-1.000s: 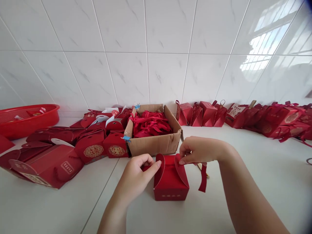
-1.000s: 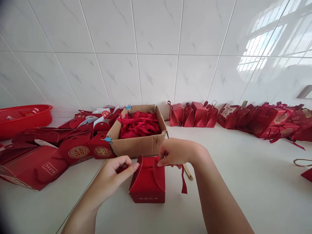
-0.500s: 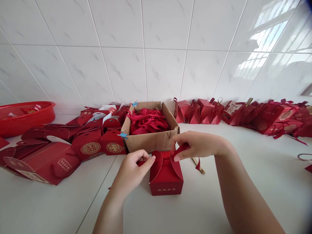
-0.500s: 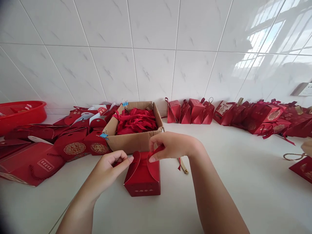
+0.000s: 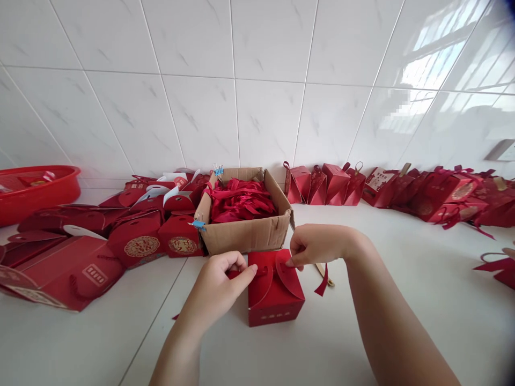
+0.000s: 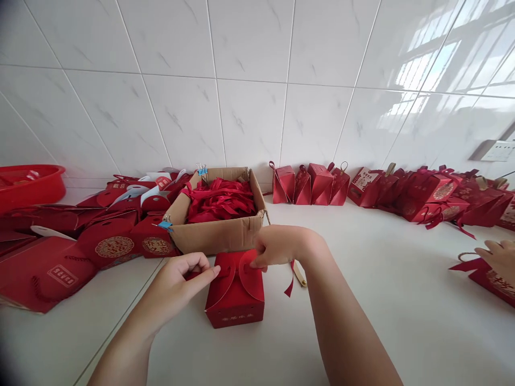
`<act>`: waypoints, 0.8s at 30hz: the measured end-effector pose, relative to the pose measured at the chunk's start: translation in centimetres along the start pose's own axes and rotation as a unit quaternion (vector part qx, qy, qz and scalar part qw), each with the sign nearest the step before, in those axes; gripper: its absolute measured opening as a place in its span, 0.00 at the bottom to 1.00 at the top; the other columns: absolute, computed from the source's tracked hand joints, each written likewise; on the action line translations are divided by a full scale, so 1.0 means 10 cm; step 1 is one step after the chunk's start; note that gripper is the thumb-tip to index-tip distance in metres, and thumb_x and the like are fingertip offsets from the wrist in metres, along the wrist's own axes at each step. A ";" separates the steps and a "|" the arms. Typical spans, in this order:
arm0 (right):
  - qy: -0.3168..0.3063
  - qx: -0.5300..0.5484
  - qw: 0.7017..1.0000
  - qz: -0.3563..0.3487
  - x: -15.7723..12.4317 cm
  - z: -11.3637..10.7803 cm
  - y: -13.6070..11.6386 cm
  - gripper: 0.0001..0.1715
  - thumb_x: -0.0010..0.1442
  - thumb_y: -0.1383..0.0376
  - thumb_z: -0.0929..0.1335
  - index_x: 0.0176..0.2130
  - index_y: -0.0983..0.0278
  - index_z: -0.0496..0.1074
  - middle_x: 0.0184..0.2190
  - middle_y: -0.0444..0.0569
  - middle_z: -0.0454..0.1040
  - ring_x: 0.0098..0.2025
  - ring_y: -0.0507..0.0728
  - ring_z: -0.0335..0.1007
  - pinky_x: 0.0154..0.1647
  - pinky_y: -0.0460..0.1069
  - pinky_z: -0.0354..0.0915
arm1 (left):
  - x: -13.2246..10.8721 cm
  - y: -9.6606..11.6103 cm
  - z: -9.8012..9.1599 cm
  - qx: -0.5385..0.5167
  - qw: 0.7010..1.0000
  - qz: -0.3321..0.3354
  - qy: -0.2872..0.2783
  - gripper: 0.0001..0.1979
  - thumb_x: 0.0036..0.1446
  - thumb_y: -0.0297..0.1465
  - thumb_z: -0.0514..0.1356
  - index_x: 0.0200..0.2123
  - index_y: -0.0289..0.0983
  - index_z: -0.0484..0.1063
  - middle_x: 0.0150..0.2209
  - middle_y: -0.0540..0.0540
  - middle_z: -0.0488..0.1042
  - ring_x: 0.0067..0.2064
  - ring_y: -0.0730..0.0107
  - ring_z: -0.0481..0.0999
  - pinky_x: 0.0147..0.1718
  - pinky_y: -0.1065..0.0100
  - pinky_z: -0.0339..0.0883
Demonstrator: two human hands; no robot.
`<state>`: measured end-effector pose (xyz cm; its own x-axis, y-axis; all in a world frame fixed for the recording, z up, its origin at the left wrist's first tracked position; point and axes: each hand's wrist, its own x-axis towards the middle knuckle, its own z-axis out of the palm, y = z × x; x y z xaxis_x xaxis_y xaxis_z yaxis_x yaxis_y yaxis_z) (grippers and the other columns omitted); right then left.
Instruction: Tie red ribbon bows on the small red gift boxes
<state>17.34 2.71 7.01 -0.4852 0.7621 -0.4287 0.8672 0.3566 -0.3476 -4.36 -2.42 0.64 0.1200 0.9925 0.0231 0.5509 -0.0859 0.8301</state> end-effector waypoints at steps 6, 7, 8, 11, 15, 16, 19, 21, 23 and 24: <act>0.050 0.011 0.998 0.029 -0.09 -0.04 0.12 0.25 0.53 0.44 0.65 0.22 0.62 0.65 0.19 0.40 0.58 0.20 0.49 0.48 0.20 0.47 0.47 | 0.00 0.04 -0.03 -0.019 0.999 -0.006 0.030 0.18 0.54 0.42 0.57 0.20 0.37 0.59 0.21 0.54 0.57 0.25 0.74 0.55 0.24 0.72 0.49; 0.062 0.012 0.998 0.028 -0.12 -0.05 0.15 0.25 0.53 0.45 0.65 0.21 0.62 0.62 0.19 0.40 0.56 0.20 0.49 0.47 0.20 0.47 0.46 | -0.01 0.04 -0.03 -0.025 0.999 -0.011 0.031 0.18 0.54 0.42 0.57 0.20 0.37 0.58 0.21 0.54 0.56 0.25 0.74 0.55 0.24 0.72 0.49; 0.073 0.012 0.997 0.027 -0.15 -0.05 0.17 0.25 0.53 0.47 0.65 0.20 0.63 0.59 0.19 0.40 0.54 0.20 0.48 0.45 0.20 0.47 0.45 | -0.01 0.05 -0.04 -0.028 0.999 -0.013 0.029 0.19 0.54 0.43 0.57 0.20 0.37 0.58 0.21 0.54 0.56 0.24 0.74 0.54 0.24 0.72 0.48; 0.090 0.014 0.995 0.030 -0.24 -0.07 0.22 0.24 0.55 0.51 0.65 0.20 0.63 0.55 0.19 0.39 0.51 0.20 0.48 0.44 0.19 0.46 0.43 | -0.02 0.05 -0.04 -0.028 1.000 -0.005 0.012 0.19 0.55 0.44 0.56 0.20 0.37 0.59 0.21 0.54 0.57 0.25 0.74 0.55 0.24 0.72 0.49; 0.101 0.025 0.994 0.039 -0.32 -0.07 0.22 0.19 0.56 0.51 0.64 0.23 0.61 0.63 0.21 0.41 0.63 0.21 0.49 0.53 0.20 0.46 0.49 | -0.01 0.03 -0.03 -0.024 1.000 0.005 0.009 0.19 0.56 0.45 0.56 0.21 0.37 0.60 0.22 0.54 0.58 0.25 0.74 0.56 0.24 0.72 0.49; 0.105 0.030 0.993 0.044 -0.33 -0.06 0.21 0.18 0.55 0.51 0.65 0.24 0.61 0.65 0.22 0.42 0.66 0.22 0.50 0.56 0.20 0.46 0.51 | -0.01 0.03 -0.03 -0.025 1.000 0.007 0.010 0.20 0.56 0.45 0.56 0.21 0.37 0.59 0.22 0.54 0.58 0.25 0.74 0.56 0.24 0.72 0.49; 0.124 0.044 0.988 0.076 -0.39 -0.06 0.21 0.18 0.54 0.48 0.65 0.27 0.59 0.69 0.24 0.44 0.70 0.25 0.52 0.63 0.21 0.46 0.55 | -0.02 0.04 -0.02 -0.043 0.999 0.000 0.011 0.19 0.55 0.45 0.56 0.23 0.37 0.60 0.21 0.55 0.58 0.25 0.75 0.55 0.24 0.72 0.49; 0.152 0.054 0.982 0.101 -0.45 -0.06 0.23 0.22 0.52 0.43 0.65 0.33 0.58 0.71 0.27 0.46 0.71 0.26 0.54 0.65 0.21 0.47 0.57 | -0.04 0.08 -0.04 -0.070 0.997 -0.025 0.024 0.17 0.55 0.46 0.57 0.26 0.39 0.62 0.20 0.56 0.57 0.24 0.75 0.53 0.23 0.72 0.47; 0.191 0.060 0.972 0.119 -0.54 -0.07 0.27 0.29 0.49 0.40 0.66 0.40 0.57 0.70 0.30 0.47 0.71 0.26 0.54 0.65 0.21 0.47 0.58 | -0.07 0.12 -0.09 -0.110 0.992 -0.047 0.038 0.15 0.54 0.46 0.58 0.30 0.40 0.63 0.19 0.57 0.55 0.23 0.75 0.51 0.22 0.73 0.45; 0.206 0.063 0.969 0.119 -0.59 -0.08 0.29 0.31 0.48 0.39 0.66 0.43 0.57 0.70 0.30 0.47 0.71 0.26 0.54 0.65 0.21 0.47 0.58 | -0.08 0.14 -0.12 -0.132 0.989 -0.048 0.042 0.15 0.53 0.45 0.59 0.32 0.41 0.64 0.20 0.57 0.55 0.23 0.75 0.52 0.22 0.73 0.45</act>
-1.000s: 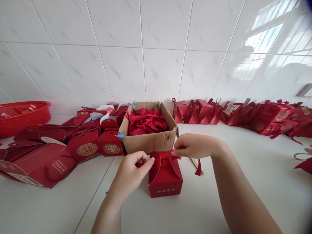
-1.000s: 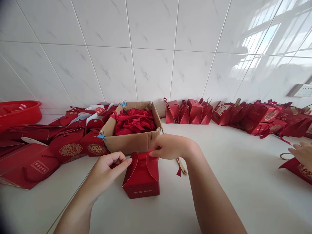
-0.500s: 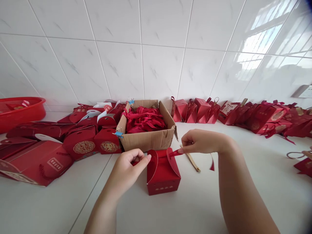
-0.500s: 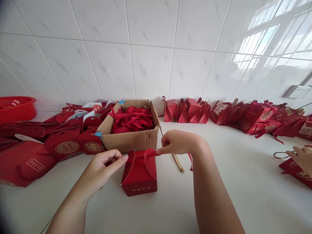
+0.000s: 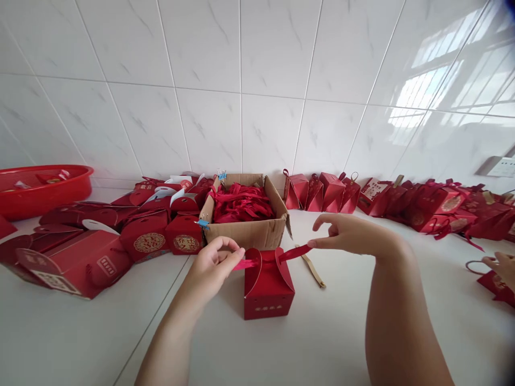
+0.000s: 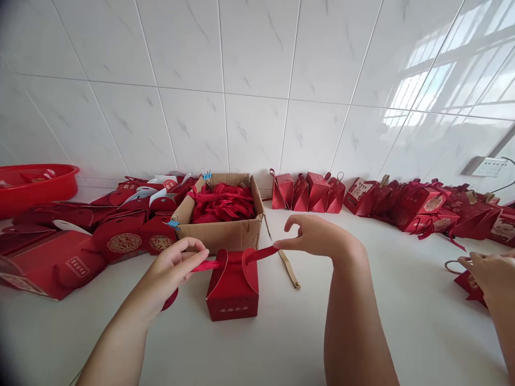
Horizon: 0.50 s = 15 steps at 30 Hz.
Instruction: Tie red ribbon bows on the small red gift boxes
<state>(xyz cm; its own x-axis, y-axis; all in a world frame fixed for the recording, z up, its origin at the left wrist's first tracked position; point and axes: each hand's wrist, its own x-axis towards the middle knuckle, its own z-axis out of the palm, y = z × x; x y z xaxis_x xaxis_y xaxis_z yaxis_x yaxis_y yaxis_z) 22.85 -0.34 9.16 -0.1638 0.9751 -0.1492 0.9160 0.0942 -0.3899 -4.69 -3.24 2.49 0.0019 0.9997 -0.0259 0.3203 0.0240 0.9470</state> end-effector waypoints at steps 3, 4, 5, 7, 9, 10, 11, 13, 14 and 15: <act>0.010 0.028 0.999 -0.028 -0.11 -0.07 0.11 0.30 0.49 0.42 0.67 0.46 0.56 0.68 0.26 0.43 0.67 0.24 0.52 0.60 0.22 0.47 0.56 | -0.03 0.10 -0.13 -0.056 0.998 0.030 -0.025 0.13 0.54 0.43 0.59 0.32 0.40 0.64 0.21 0.56 0.57 0.23 0.76 0.54 0.24 0.73 0.48; 0.008 0.040 0.998 -0.045 -0.13 -0.09 0.14 0.27 0.51 0.44 0.67 0.45 0.56 0.67 0.24 0.41 0.65 0.24 0.51 0.58 0.22 0.46 0.55 | -0.04 0.12 -0.18 -0.068 0.996 0.040 -0.039 0.13 0.54 0.42 0.59 0.32 0.39 0.64 0.22 0.56 0.57 0.24 0.76 0.55 0.24 0.73 0.50; 0.007 0.051 0.997 -0.064 -0.16 -0.11 0.17 0.24 0.53 0.46 0.67 0.44 0.56 0.67 0.22 0.40 0.63 0.24 0.51 0.57 0.23 0.46 0.55 | -0.05 0.14 -0.23 -0.074 0.995 0.046 -0.057 0.12 0.55 0.42 0.59 0.32 0.39 0.64 0.23 0.55 0.59 0.24 0.76 0.56 0.25 0.73 0.50; 0.010 0.071 0.993 -0.099 -0.19 -0.14 0.22 0.19 0.55 0.49 0.66 0.42 0.58 0.67 0.21 0.39 0.62 0.24 0.51 0.57 0.24 0.46 0.56 | -0.06 0.16 -0.34 -0.064 0.992 0.048 -0.102 0.11 0.56 0.41 0.58 0.36 0.40 0.66 0.24 0.54 0.62 0.24 0.76 0.58 0.24 0.73 0.50; 0.013 0.092 0.988 -0.120 -0.22 -0.16 0.25 0.15 0.58 0.52 0.64 0.38 0.60 0.68 0.22 0.41 0.65 0.26 0.52 0.60 0.26 0.47 0.58 | -0.08 0.16 -0.46 -0.032 0.988 0.039 -0.147 0.12 0.56 0.40 0.59 0.41 0.41 0.67 0.25 0.52 0.65 0.24 0.75 0.59 0.21 0.74 0.47; 0.016 0.104 0.987 -0.124 -0.23 -0.16 0.25 0.14 0.58 0.53 0.64 0.36 0.61 0.68 0.22 0.42 0.67 0.27 0.52 0.62 0.27 0.47 0.59 | -0.09 0.16 -0.52 -0.015 0.985 0.033 -0.168 0.13 0.56 0.40 0.59 0.43 0.41 0.67 0.25 0.51 0.66 0.24 0.75 0.58 0.20 0.74 0.45; 0.020 0.114 0.985 -0.125 -0.24 -0.17 0.26 0.13 0.58 0.54 0.63 0.34 0.61 0.68 0.23 0.43 0.68 0.28 0.53 0.64 0.29 0.48 0.59 | -0.10 0.16 -0.58 -0.002 0.983 0.026 -0.183 0.13 0.57 0.39 0.59 0.44 0.40 0.68 0.24 0.51 0.67 0.23 0.75 0.57 0.19 0.73 0.44; 0.033 0.129 0.984 -0.120 -0.25 -0.18 0.27 0.12 0.58 0.56 0.64 0.35 0.61 0.69 0.24 0.44 0.71 0.30 0.54 0.67 0.30 0.48 0.61 | -0.14 0.18 -0.72 0.012 0.980 0.019 -0.198 0.12 0.57 0.39 0.58 0.42 0.39 0.69 0.24 0.50 0.67 0.22 0.76 0.56 0.18 0.73 0.44; 0.044 0.132 0.983 -0.117 -0.26 -0.18 0.28 0.12 0.57 0.56 0.64 0.36 0.61 0.69 0.24 0.44 0.71 0.30 0.54 0.67 0.31 0.48 0.61 | -0.16 0.20 -0.80 0.013 0.980 0.016 -0.198 0.12 0.57 0.38 0.58 0.41 0.39 0.70 0.24 0.50 0.67 0.21 0.77 0.55 0.18 0.74 0.44; 0.055 0.133 0.983 -0.111 -0.26 -0.18 0.29 0.12 0.57 0.55 0.65 0.37 0.60 0.69 0.24 0.44 0.71 0.30 0.54 0.67 0.31 0.48 0.62 | -0.19 0.22 -0.87 0.013 0.980 0.014 -0.197 0.11 0.56 0.39 0.58 0.40 0.39 0.70 0.24 0.50 0.68 0.21 0.78 0.54 0.18 0.74 0.44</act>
<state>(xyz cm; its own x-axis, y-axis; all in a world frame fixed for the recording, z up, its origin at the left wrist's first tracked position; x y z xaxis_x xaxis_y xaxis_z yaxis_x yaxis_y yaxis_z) 26.59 -2.25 10.05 -0.2945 0.9537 0.0609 0.7309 0.2659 -0.6286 -12.25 -5.00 7.46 0.3755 0.9180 -0.1278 0.3400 -0.0081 0.9404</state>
